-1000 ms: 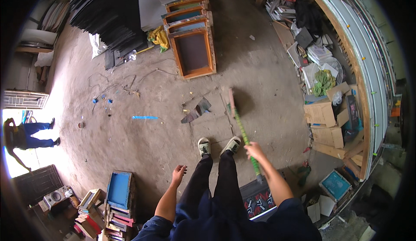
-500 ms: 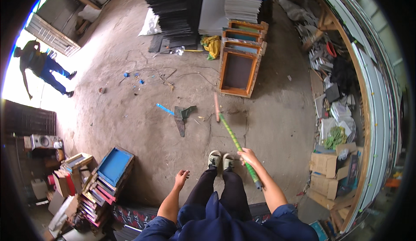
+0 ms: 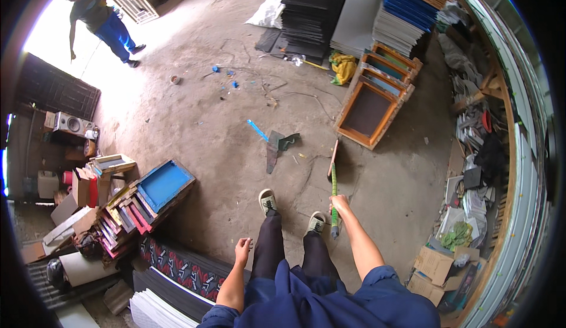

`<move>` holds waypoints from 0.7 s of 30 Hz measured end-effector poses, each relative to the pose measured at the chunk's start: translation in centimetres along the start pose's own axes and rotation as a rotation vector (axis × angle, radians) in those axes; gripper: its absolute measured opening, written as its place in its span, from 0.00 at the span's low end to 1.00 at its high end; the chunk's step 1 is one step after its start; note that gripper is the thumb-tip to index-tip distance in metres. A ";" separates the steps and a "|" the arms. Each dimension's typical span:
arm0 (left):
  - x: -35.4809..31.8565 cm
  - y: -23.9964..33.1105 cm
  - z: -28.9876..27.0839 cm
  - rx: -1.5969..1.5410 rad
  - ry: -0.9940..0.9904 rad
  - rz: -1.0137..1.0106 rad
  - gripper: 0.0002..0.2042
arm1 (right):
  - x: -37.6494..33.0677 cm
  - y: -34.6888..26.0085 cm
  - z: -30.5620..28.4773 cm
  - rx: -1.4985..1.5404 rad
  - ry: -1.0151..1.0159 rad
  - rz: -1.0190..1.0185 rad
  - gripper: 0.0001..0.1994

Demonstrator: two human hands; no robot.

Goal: The person sweeps debris on a concrete floor using a broom, then gathers the swept material by hand and places it into a white sack. The person moves around a cluttered workshop area while performing the cleaning task.

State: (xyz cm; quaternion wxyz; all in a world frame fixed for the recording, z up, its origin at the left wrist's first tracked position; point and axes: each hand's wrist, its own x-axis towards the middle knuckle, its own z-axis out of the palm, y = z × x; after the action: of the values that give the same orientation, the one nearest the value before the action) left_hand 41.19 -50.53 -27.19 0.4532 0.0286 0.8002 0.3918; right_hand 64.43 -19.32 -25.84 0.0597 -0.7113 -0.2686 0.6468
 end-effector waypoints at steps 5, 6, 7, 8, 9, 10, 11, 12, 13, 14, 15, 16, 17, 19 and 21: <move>3.0 0.2 -4.1 -0.002 0.027 -0.035 0.11 | 0.6 -5.3 8.6 0.025 -0.124 -0.032 0.05; 4.0 0.5 -4.8 0.003 0.019 -0.041 0.11 | 1.0 -6.5 10.1 0.073 -0.167 -0.018 0.05; 5.1 0.7 -5.6 0.010 0.009 -0.047 0.11 | 1.4 -7.6 11.6 0.123 -0.210 -0.004 0.05; 6.2 1.2 -5.7 -0.012 -0.022 -0.038 0.11 | 2.4 -8.5 12.7 0.120 -0.210 0.012 0.05; 7.3 2.6 -6.1 0.005 -0.036 -0.030 0.11 | 2.9 -9.6 13.0 0.181 -0.262 0.038 0.06; 8.9 4.2 -6.5 0.023 -0.052 -0.022 0.11 | 3.6 -11.0 13.2 0.240 -0.314 0.032 0.05; 10.2 5.6 -6.7 0.036 -0.068 -0.027 0.11 | 4.3 -12.0 13.4 0.288 -0.362 0.036 0.05; 11.6 6.8 -7.5 -0.031 -0.056 0.054 0.11 | 3.9 -12.8 14.1 0.192 -0.352 -0.041 0.05; 12.7 8.0 -9.0 -0.033 -0.056 0.046 0.11 | 3.4 -13.4 14.6 0.100 -0.340 -0.121 0.06; 13.7 9.1 -10.0 -0.040 -0.061 0.040 0.11 | 2.1 -13.8 14.8 -0.041 -0.281 -0.166 0.07; 14.6 10.1 -10.7 -0.048 -0.075 0.035 0.11 | 0.9 -13.7 14.7 -0.191 -0.225 -0.242 0.09; 15.6 11.1 -11.9 -0.022 -0.078 0.036 0.11 | -0.4 -13.3 14.5 -0.341 -0.166 -0.316 0.11; 16.6 11.9 -12.8 0.006 -0.062 0.032 0.11 | -2.3 -12.8 14.1 -0.492 -0.102 -0.383 0.14; 18.0 13.1 -14.6 -0.005 -0.051 0.048 0.11 | -7.2 -13.1 13.1 -0.626 -0.170 -0.352 0.23; 18.9 14.9 -14.8 0.006 -0.078 0.040 0.11 | -10.1 -11.7 11.7 -0.698 -0.136 -0.284 0.23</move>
State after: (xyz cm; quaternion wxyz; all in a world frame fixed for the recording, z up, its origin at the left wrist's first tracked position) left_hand 14.44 -41.54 -26.59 0.4758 0.0613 0.7824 0.3971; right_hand 49.50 -17.12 -13.60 -0.1148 -0.6000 -0.5721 0.5474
